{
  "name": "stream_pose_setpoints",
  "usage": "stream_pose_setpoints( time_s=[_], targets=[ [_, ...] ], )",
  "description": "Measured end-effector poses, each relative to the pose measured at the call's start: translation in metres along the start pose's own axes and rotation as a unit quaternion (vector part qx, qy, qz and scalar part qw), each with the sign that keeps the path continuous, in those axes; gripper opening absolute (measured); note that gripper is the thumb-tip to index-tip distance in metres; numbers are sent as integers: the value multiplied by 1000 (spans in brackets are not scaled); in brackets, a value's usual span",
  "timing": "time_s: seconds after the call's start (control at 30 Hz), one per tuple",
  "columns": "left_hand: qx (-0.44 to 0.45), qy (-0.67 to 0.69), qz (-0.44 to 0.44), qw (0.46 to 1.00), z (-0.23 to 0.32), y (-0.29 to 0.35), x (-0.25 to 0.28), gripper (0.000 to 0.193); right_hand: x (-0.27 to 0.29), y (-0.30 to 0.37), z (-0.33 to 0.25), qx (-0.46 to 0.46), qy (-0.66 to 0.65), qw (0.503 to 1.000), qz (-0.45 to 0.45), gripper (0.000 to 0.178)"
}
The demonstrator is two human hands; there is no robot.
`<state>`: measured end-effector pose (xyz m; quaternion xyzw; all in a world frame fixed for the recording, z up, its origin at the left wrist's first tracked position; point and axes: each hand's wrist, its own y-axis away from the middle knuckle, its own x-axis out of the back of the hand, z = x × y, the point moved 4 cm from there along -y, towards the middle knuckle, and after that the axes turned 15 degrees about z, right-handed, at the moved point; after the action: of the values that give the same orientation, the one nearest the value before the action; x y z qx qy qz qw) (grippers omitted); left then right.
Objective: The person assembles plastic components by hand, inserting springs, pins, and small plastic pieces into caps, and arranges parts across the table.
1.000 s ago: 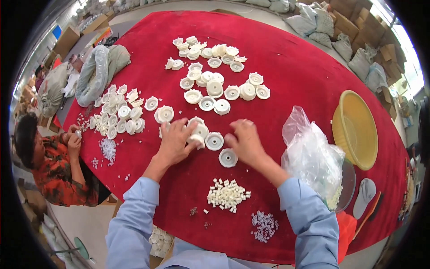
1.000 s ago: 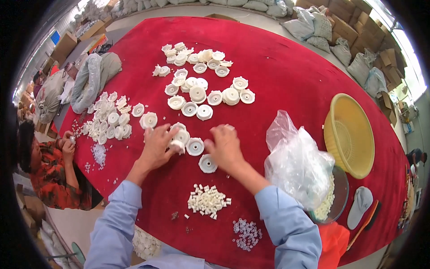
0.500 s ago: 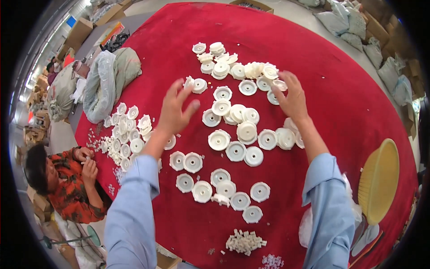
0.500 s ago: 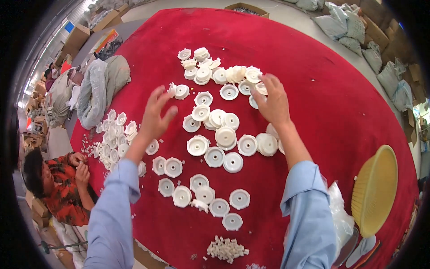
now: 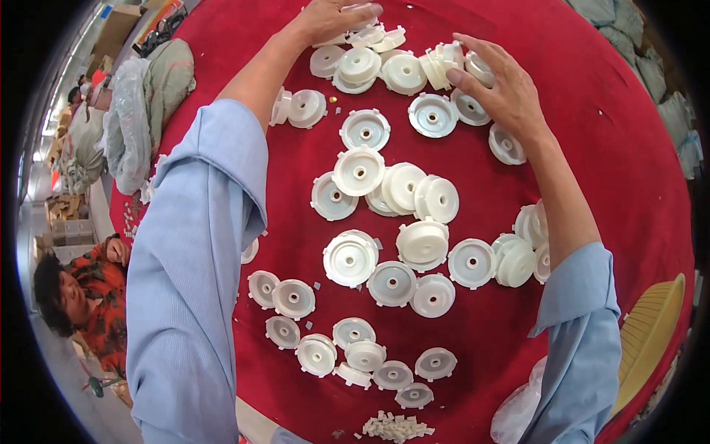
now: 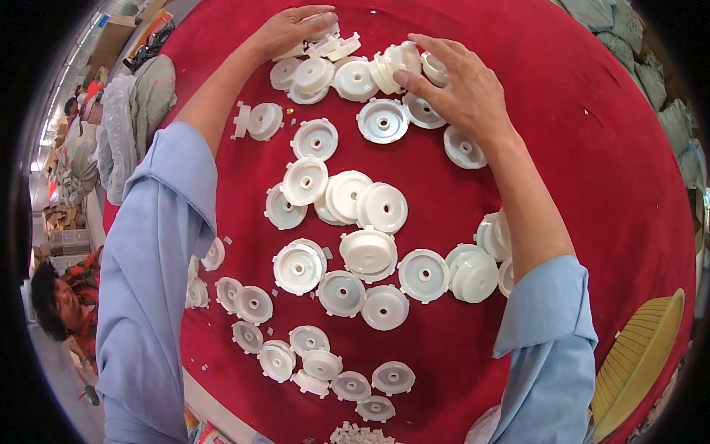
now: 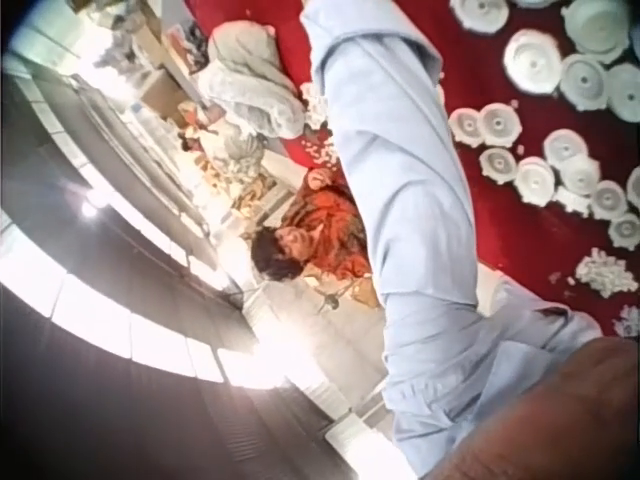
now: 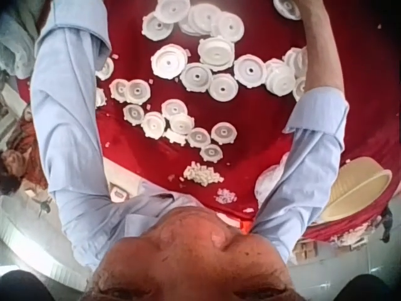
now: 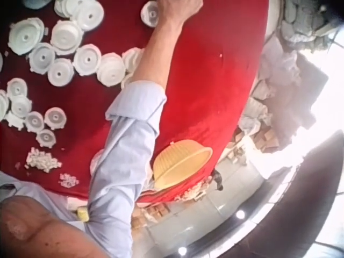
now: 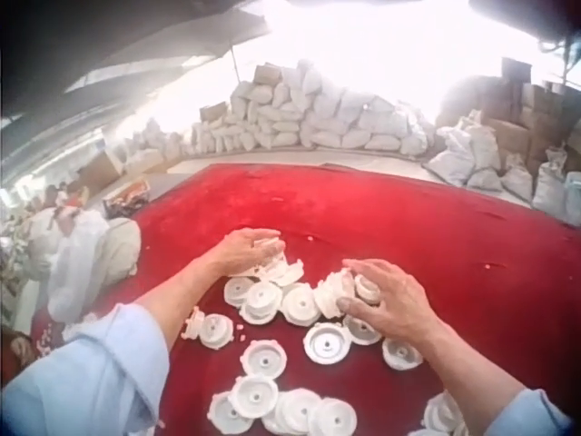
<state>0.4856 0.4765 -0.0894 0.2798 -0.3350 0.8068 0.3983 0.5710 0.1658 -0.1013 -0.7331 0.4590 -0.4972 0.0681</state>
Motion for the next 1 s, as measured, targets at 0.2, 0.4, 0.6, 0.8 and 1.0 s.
stream_pose_setpoints(
  time_s=[0.2, 0.4, 0.6, 0.8, 1.0],
  targets=[
    [-157, -49, -62, 984, 35, 36, -10, 53, 5, 3, -9, 45, -50, 998, 20, 73],
    [-179, -50, -121, 975, 74, 150, 35, 51, 10, 68, -72, 81, -137, 985, -73, 70],
    [-90, -45, -195, 976, 109, 247, 84, 53, 38, 138, -132, 102, -163, 966, -173, 81],
    [-54, -1, -108, 993, 96, 247, 137, 45, 97, 135, -154, 89, -276, 942, -170, 61],
    [-153, -161, 37, 974, 36, 144, 100, 53, 147, 124, -18, -30, -35, 998, -43, 45]
  ],
)
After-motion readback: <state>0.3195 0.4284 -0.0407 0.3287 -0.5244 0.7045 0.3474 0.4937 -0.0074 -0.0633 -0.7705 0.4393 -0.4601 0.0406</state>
